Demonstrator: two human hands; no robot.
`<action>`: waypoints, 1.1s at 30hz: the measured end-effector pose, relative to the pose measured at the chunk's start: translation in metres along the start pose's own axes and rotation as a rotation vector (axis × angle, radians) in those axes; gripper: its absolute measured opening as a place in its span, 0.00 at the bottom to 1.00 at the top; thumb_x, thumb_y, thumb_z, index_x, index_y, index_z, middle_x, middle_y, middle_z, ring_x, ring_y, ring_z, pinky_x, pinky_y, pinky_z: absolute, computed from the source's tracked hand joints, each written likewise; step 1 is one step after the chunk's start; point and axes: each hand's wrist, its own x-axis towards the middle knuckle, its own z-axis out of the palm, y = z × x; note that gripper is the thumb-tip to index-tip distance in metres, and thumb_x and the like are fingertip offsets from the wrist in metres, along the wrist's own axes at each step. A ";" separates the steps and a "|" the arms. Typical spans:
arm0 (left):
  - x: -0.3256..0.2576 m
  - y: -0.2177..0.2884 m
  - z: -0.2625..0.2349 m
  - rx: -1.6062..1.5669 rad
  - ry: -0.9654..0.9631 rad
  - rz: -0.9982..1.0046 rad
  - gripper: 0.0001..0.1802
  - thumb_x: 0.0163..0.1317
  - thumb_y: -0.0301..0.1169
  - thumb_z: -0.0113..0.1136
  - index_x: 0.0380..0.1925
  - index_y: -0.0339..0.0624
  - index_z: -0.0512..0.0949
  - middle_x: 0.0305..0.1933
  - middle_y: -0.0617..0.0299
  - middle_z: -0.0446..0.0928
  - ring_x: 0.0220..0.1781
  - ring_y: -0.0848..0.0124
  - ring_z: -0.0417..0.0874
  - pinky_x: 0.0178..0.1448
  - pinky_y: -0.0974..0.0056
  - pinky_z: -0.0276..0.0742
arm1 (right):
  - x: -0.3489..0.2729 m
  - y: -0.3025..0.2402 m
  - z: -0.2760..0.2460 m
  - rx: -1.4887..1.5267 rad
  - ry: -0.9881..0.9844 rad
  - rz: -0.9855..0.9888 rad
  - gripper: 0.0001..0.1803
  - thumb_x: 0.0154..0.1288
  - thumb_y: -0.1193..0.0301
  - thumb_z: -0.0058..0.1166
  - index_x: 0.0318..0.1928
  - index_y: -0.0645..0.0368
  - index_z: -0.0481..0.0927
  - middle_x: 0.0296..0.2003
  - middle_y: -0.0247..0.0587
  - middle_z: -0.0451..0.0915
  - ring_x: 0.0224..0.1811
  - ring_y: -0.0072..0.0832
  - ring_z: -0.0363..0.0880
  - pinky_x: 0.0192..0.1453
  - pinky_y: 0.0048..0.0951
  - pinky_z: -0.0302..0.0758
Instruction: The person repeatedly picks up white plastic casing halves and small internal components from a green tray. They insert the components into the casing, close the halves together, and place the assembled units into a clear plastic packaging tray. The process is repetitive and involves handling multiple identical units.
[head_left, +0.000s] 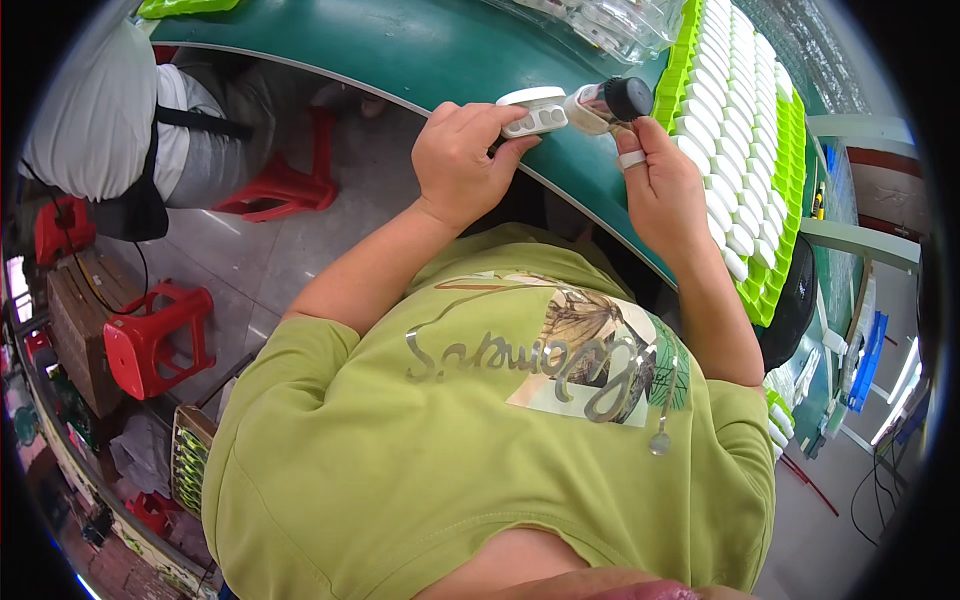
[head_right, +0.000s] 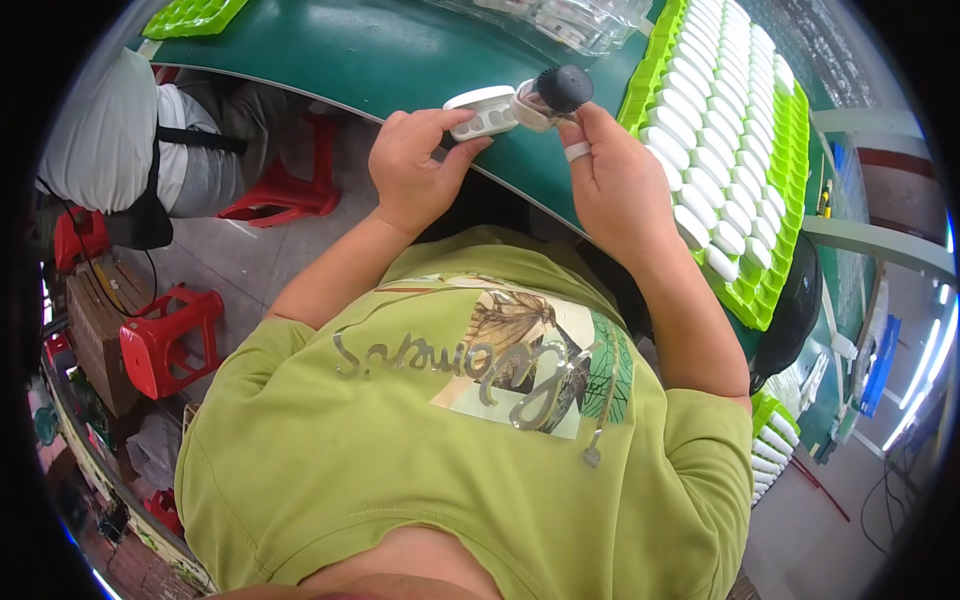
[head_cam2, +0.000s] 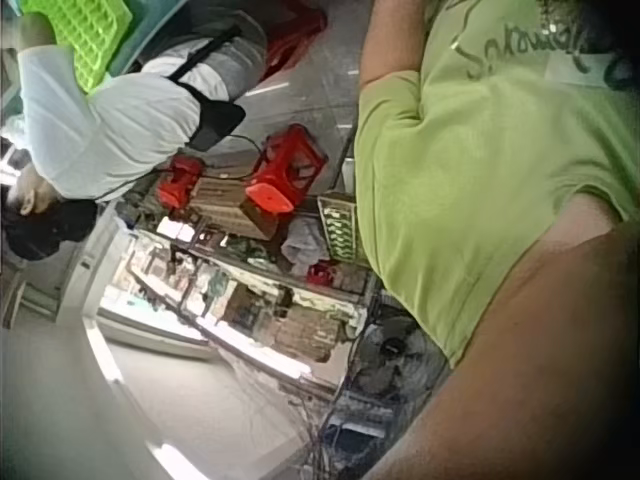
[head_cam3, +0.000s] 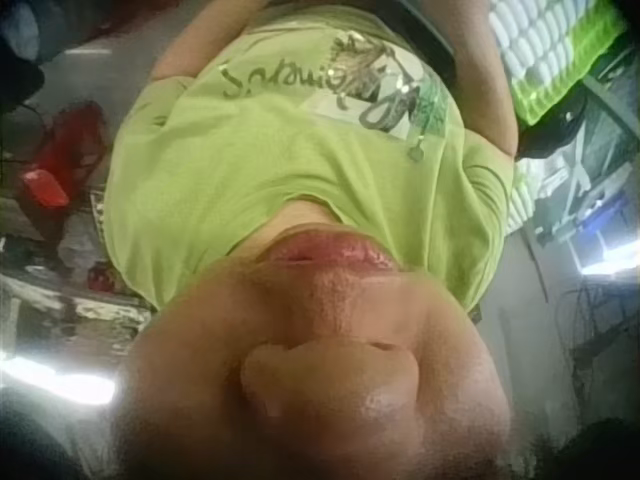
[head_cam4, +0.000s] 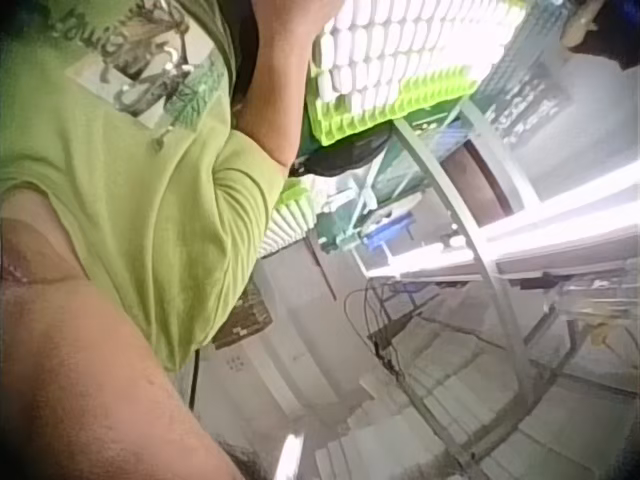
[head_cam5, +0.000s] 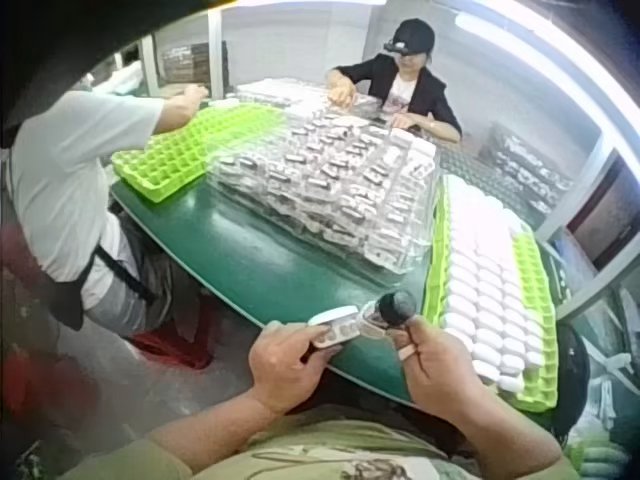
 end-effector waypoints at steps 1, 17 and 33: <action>-0.001 0.001 0.000 0.000 -0.001 -0.008 0.17 0.45 0.34 0.77 0.38 0.50 0.85 0.34 0.65 0.85 0.30 0.66 0.77 0.35 0.64 0.72 | 0.001 -0.003 0.001 -0.002 -0.003 -0.002 0.14 0.76 0.62 0.47 0.49 0.60 0.76 0.36 0.57 0.81 0.40 0.51 0.81 0.43 0.46 0.75; -0.008 -0.003 0.003 -0.029 0.079 0.035 0.16 0.45 0.32 0.77 0.36 0.49 0.85 0.34 0.65 0.85 0.28 0.66 0.77 0.34 0.64 0.71 | -0.002 -0.010 0.009 -0.114 0.037 -0.061 0.15 0.75 0.63 0.46 0.49 0.62 0.76 0.39 0.57 0.82 0.43 0.55 0.80 0.45 0.47 0.76; -0.005 -0.003 0.007 -0.031 0.063 0.048 0.16 0.45 0.31 0.77 0.36 0.48 0.84 0.33 0.66 0.84 0.26 0.67 0.76 0.32 0.65 0.71 | 0.008 -0.011 -0.009 -0.120 -0.028 -0.095 0.15 0.75 0.64 0.45 0.52 0.62 0.76 0.34 0.60 0.81 0.38 0.56 0.81 0.42 0.48 0.75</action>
